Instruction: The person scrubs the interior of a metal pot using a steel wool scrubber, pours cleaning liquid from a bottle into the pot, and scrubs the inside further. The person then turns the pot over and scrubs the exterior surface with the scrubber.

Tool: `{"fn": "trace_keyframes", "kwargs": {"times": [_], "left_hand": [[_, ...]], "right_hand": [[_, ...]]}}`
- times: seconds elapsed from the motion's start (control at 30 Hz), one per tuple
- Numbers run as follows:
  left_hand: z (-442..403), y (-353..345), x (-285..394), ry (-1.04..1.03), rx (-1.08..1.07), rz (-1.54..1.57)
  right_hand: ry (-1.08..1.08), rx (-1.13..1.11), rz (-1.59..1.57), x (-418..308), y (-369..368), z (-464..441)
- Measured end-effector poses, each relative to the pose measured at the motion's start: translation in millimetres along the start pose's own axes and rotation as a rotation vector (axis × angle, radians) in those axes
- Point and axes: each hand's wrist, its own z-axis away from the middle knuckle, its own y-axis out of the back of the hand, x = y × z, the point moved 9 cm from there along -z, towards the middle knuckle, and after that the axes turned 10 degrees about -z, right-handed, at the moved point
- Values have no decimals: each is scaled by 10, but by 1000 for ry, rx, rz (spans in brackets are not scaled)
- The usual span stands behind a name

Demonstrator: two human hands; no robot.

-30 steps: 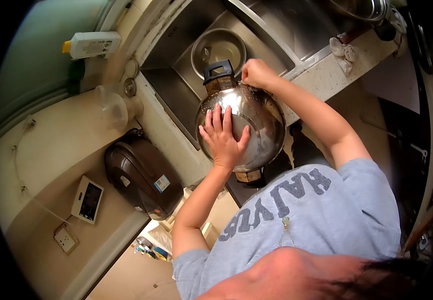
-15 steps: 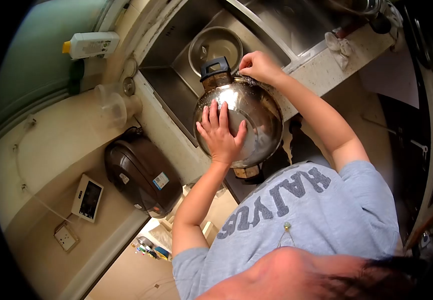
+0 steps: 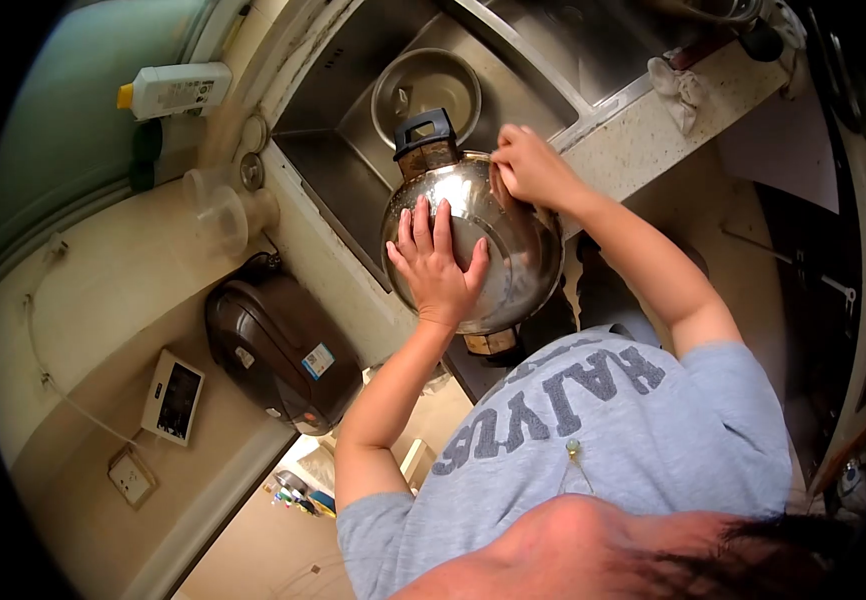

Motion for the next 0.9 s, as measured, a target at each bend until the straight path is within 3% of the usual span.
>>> {"fn": "trace_keyframes", "kwargs": {"times": [0.07, 0.13, 0.2, 0.3, 0.4, 0.57, 0.73, 0.8, 0.87, 0.9], "left_hand": [[1, 19, -2, -10, 20, 0], [-2, 1, -8, -13, 14, 6], [-4, 18, -6, -13, 4, -1], [-59, 5, 15, -6, 0, 6], [-29, 3, 9, -10, 9, 0], [-20, -2, -2, -2, -20, -25], [-19, 22, 4, -13, 11, 5], [-15, 7, -6, -7, -1, 1], [8, 27, -6, -10, -13, -7], [-20, 15, 5, -2, -8, -5]], "right_hand": [[38, 37, -37, -14, -2, -165], [-111, -56, -111, 134, -90, -233], [-118, -47, -15, 93, -24, -46], [-35, -25, 183, 14, -4, 12], [-19, -4, 51, 58, -164, -290], [-49, -74, 87, 27, 54, 66], [60, -33, 161, 48, -216, -470], [-227, -219, -115, 287, -334, -603], [-285, -230, -117, 351, -195, -594], [-293, -142, -293, 297, -67, -554]]}}
